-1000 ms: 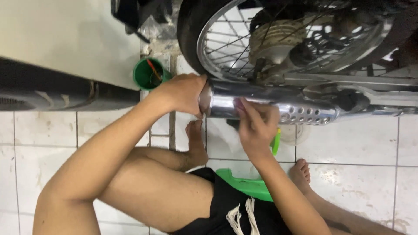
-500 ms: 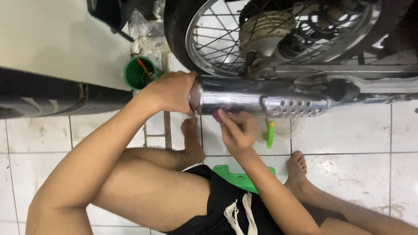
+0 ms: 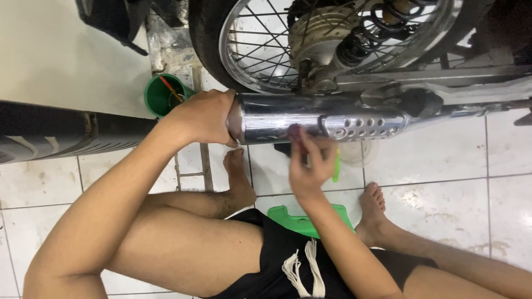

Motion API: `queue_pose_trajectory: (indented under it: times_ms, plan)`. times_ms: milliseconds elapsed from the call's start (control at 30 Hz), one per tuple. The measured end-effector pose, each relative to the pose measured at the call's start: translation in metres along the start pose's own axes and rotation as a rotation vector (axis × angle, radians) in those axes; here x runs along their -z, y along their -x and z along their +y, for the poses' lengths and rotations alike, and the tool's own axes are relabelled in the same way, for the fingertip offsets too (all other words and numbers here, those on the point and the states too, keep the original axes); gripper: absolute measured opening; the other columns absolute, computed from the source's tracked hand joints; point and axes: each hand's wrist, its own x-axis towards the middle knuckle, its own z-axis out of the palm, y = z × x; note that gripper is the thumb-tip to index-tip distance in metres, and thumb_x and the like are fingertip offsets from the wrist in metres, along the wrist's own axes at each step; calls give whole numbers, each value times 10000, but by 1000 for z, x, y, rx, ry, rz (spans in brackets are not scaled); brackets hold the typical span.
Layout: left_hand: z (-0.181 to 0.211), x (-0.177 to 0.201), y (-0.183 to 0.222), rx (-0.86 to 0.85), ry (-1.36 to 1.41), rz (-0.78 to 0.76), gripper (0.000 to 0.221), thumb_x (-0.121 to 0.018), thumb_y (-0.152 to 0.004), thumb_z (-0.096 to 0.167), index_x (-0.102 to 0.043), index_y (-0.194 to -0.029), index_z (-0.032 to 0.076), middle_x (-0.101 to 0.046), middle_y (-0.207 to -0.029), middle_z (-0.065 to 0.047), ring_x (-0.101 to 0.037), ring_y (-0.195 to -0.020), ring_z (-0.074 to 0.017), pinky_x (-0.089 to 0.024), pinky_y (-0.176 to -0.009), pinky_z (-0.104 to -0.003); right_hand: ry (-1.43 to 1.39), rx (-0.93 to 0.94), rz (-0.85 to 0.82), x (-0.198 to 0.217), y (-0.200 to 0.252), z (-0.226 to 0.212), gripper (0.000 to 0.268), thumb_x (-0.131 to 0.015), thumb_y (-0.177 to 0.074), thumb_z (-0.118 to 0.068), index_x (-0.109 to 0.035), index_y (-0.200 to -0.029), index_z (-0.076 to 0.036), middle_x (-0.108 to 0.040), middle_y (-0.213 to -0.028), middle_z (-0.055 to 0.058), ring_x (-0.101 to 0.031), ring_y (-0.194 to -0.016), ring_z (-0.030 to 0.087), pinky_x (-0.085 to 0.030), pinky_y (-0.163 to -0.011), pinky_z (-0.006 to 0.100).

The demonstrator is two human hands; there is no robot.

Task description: The person scrubs a motorcycle exhaust pipe with a small brush and cleaning solution, then wipes the surface with a black cloth. The person repeatedly scrubs the chrome pipe and wipes it down to remove dirt and residue.

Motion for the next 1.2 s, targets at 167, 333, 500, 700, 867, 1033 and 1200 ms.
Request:
queue_pose_trajectory:
  times_ms: [167, 333, 500, 700, 867, 1033, 1200]
  plan:
    - [7, 5, 6, 16, 17, -12, 831, -926, -636, 293, -592, -1264, -136, -712, -1101, -319, -703, -1058, -491, -587, -882, -554, 37, 45, -39, 3, 5, 3, 152, -819, -845, 5, -807, -984, -55, -628, -858, 52, -623, -744, 231, -542, -694, 319]
    - [9, 6, 4, 6, 17, -21, 815, -919, -645, 292, -590, -1251, -141, -707, -1108, -335, -692, -1077, -506, -574, -906, -573, 150, 6, -18, 18, -3, 11, 201, -824, -873, -45, -774, -1067, -33, -586, -908, 76, -612, -807, 277, -531, -741, 354]
    - [10, 5, 3, 27, 36, 8, 851, -928, -612, 344, -604, -1249, -117, -711, -1092, -325, -697, -1059, -505, -587, -874, -560, 106, -144, 19, 30, -10, 21, 173, -669, -1003, -113, -691, -1124, 8, -528, -931, 57, -540, -793, 222, -480, -726, 317]
    - [14, 9, 3, 57, 31, -21, 877, -922, -621, 340, -584, -1286, -122, -703, -1135, -339, -684, -1097, -516, -571, -902, -580, 190, -130, -59, 39, -36, 8, 127, -729, -974, -89, -654, -1011, 7, -486, -853, 53, -525, -737, 241, -463, -655, 329]
    - [18, 8, 3, 84, 2, -24, 911, -940, -602, 399, -596, -1289, -91, -706, -1158, -317, -681, -1130, -490, -567, -933, -559, 163, -200, -20, 43, -28, 26, 101, -712, -972, -46, -669, -1053, -4, -489, -882, 64, -532, -735, 247, -452, -596, 327]
    - [20, 8, 1, 94, -9, -42, 898, -927, -622, 379, -586, -1303, -96, -699, -1183, -323, -671, -1153, -494, -559, -956, -564, 175, -170, -9, 40, -7, 46, 148, -796, -889, -96, -734, -1008, -35, -567, -826, 49, -568, -728, 259, -478, -654, 333]
    - [17, 5, -4, 142, -20, -59, 981, -937, -608, 443, -554, -1359, -58, -699, -1218, -297, -654, -1199, -465, -539, -994, -547, 246, -183, 60, 59, -14, 69, 97, -720, -966, -42, -671, -1048, -27, -518, -822, 55, -511, -715, 246, -440, -618, 317]
